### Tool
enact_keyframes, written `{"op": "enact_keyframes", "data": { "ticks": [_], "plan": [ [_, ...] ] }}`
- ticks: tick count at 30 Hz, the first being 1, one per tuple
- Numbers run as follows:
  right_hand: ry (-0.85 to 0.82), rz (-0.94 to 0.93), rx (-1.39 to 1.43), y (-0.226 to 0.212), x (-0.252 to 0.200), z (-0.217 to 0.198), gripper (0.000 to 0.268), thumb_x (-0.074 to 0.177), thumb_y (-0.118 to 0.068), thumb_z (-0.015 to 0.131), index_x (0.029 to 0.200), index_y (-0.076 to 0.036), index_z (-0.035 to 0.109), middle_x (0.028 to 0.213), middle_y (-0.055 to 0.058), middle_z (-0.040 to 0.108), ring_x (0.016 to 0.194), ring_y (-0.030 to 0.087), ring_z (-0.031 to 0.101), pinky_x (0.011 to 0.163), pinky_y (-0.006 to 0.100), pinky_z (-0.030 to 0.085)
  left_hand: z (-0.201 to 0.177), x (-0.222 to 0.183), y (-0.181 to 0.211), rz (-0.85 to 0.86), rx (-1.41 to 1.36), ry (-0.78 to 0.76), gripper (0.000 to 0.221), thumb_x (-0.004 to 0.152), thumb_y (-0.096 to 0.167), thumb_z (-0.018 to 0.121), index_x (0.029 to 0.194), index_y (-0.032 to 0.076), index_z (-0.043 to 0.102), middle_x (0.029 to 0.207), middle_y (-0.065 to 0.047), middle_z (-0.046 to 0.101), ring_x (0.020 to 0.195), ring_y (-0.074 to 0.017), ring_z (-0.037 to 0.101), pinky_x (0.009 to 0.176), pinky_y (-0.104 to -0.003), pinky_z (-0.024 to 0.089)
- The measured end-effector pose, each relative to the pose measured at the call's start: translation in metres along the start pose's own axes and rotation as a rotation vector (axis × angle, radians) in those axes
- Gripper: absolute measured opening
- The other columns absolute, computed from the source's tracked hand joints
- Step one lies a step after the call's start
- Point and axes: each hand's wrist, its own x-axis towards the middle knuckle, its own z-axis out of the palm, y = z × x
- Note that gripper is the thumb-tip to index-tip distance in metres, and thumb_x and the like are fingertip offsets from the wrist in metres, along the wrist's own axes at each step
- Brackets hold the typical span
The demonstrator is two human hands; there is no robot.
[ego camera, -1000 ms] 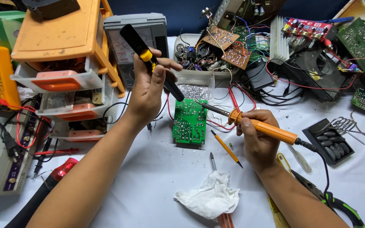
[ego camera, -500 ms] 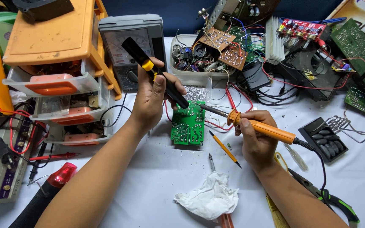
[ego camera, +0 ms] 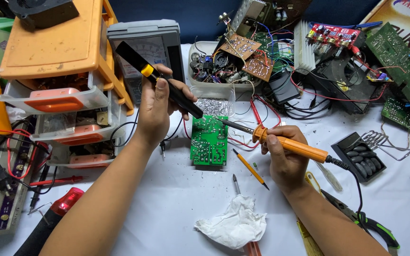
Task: Desoldering electronic components from a printed circuit board using a soldering iron and a manual desoldering pump.
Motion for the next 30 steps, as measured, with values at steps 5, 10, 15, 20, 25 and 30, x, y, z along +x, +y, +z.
{"op": "enact_keyframes", "data": {
  "ticks": [5, 10, 15, 20, 25, 30],
  "plan": [
    [-0.002, 0.024, -0.004, -0.002, 0.001, 0.0, 0.017, 0.088, -0.017, 0.045, 0.089, -0.002, 0.05, 0.064, 0.011, 0.055, 0.053, 0.015, 0.054, 0.053, 0.024, 0.049, 0.002, -0.003, -0.001, -0.029, 0.007, -0.002, 0.026, 0.096, 0.031, 0.023, 0.108, 0.008, 0.028, 0.077, -0.015, 0.058, 0.075, -0.0214, 0.064, 0.048, -0.024, 0.055],
    [0.019, 0.037, -0.003, 0.001, 0.0, 0.0, 0.017, 0.088, -0.018, 0.045, 0.088, -0.002, 0.05, 0.064, 0.01, 0.054, 0.053, 0.013, 0.053, 0.053, 0.023, 0.049, 0.001, -0.004, -0.005, -0.062, -0.036, -0.017, 0.025, 0.095, 0.031, 0.028, 0.103, 0.007, 0.032, 0.078, -0.017, 0.06, 0.076, -0.0218, 0.064, 0.05, -0.023, 0.055],
    [0.027, 0.047, 0.006, 0.001, 0.0, 0.0, 0.016, 0.087, -0.018, 0.045, 0.088, -0.002, 0.051, 0.063, 0.01, 0.054, 0.052, 0.013, 0.054, 0.052, 0.023, 0.05, 0.006, -0.004, -0.004, -0.086, -0.026, -0.014, 0.026, 0.094, 0.032, 0.029, 0.1, 0.007, 0.032, 0.077, -0.018, 0.06, 0.075, -0.0214, 0.063, 0.049, -0.023, 0.054],
    [0.058, 0.039, 0.006, 0.005, 0.0, 0.0, 0.016, 0.087, -0.019, 0.047, 0.087, -0.003, 0.052, 0.064, 0.009, 0.055, 0.052, 0.013, 0.055, 0.054, 0.022, 0.05, 0.007, -0.003, -0.002, -0.093, -0.024, -0.016, 0.025, 0.094, 0.031, 0.031, 0.099, 0.007, 0.034, 0.076, -0.016, 0.06, 0.072, -0.0195, 0.063, 0.05, -0.021, 0.054],
    [0.083, 0.019, 0.01, 0.004, -0.002, -0.002, 0.016, 0.086, -0.018, 0.048, 0.085, -0.003, 0.052, 0.064, 0.009, 0.055, 0.052, 0.013, 0.056, 0.053, 0.022, 0.05, 0.007, -0.005, 0.002, -0.079, -0.006, -0.036, 0.025, 0.094, 0.03, 0.035, 0.098, 0.005, 0.035, 0.075, -0.018, 0.06, 0.071, -0.0213, 0.063, 0.048, -0.023, 0.054],
    [0.126, 0.027, 0.029, 0.008, -0.006, -0.004, 0.016, 0.085, -0.019, 0.048, 0.084, -0.003, 0.051, 0.062, 0.008, 0.052, 0.05, 0.012, 0.054, 0.051, 0.022, 0.048, 0.01, -0.007, 0.001, -0.086, -0.028, -0.032, 0.024, 0.093, 0.029, 0.038, 0.098, 0.005, 0.037, 0.076, -0.017, 0.06, 0.07, -0.0203, 0.063, 0.048, -0.022, 0.054]
  ]
}}
